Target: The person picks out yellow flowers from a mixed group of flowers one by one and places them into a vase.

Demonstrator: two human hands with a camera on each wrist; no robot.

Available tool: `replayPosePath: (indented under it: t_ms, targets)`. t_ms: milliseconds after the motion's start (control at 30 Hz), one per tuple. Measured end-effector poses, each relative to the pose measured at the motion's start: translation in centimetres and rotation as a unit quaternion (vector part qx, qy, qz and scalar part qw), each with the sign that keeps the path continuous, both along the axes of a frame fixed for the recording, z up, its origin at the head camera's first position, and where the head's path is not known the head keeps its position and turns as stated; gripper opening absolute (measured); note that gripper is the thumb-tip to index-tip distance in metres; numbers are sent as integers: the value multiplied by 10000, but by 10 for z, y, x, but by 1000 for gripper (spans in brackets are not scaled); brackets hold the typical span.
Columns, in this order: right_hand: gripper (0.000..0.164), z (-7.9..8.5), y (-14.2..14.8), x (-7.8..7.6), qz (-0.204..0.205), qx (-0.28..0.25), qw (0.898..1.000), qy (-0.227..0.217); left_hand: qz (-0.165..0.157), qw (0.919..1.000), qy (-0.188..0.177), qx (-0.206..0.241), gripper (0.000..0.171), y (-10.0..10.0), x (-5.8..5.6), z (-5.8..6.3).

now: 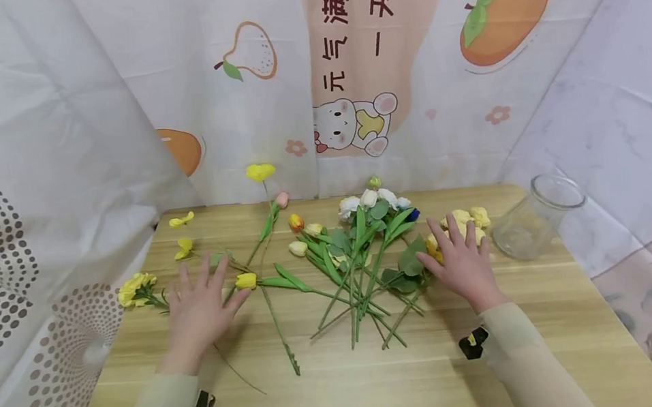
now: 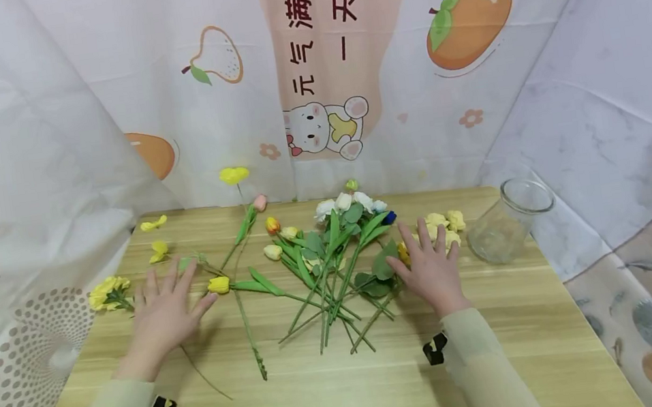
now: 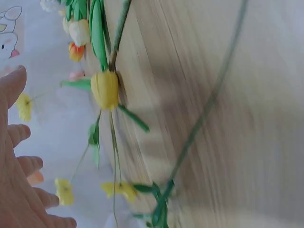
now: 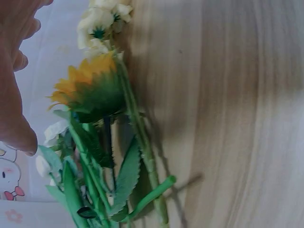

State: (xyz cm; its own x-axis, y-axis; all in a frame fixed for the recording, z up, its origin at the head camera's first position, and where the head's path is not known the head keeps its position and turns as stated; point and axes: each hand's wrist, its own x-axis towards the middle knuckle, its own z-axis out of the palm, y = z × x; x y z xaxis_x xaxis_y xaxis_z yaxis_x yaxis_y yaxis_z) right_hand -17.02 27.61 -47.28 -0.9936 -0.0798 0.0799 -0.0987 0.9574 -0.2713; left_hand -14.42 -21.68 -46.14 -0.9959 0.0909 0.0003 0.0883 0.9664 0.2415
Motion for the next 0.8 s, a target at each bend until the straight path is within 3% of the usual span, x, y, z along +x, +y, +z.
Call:
replayPosePath:
  t_ms: [167, 367, 600, 800]
  targets:
    - [82, 12, -9, 0, 140, 24, 9998, 148, -28, 9997, 262, 21, 80, -24, 17, -1]
    - [84, 22, -28, 3, 452, 6, 9989, 132, -18, 9984, 567, 15, 70, -40, 36, -13]
    - [85, 18, -63, 14, 1158, 367, 9925, 103, 93, 9998, 125, -140, 64, -41, 42, -28]
    - [81, 5, -88, 30, 1861, 637, 9801, 250, 118, 9995, -286, 49, 54, -35, 41, -36]
